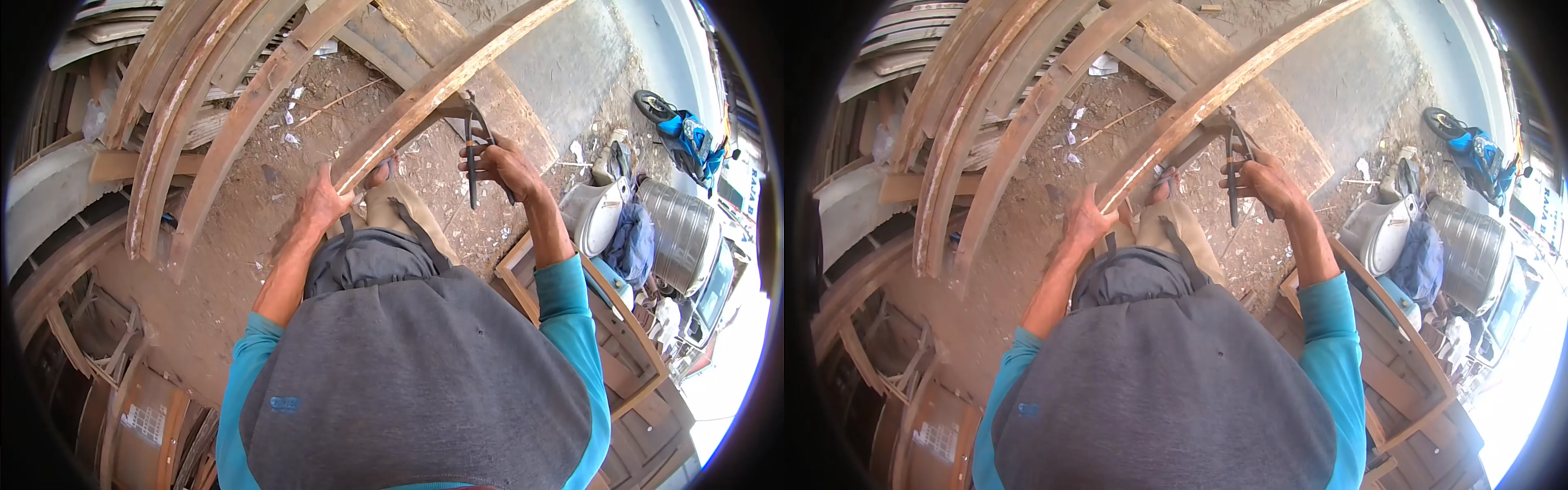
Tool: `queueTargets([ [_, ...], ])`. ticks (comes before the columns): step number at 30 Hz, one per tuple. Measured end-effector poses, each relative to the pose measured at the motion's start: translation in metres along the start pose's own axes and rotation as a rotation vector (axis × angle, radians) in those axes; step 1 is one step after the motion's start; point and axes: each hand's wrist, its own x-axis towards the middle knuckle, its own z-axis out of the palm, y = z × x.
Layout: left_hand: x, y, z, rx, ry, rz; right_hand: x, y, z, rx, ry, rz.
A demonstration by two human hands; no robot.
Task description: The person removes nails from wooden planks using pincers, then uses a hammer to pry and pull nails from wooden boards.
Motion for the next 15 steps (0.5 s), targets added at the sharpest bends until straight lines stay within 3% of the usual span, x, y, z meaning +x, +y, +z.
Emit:
queueTargets([
  [15,-0.009,0.006,0.012,0.103,0.162,0.087,0.032,-0.025,-0.033,-0.556,-0.152,0.156],
])
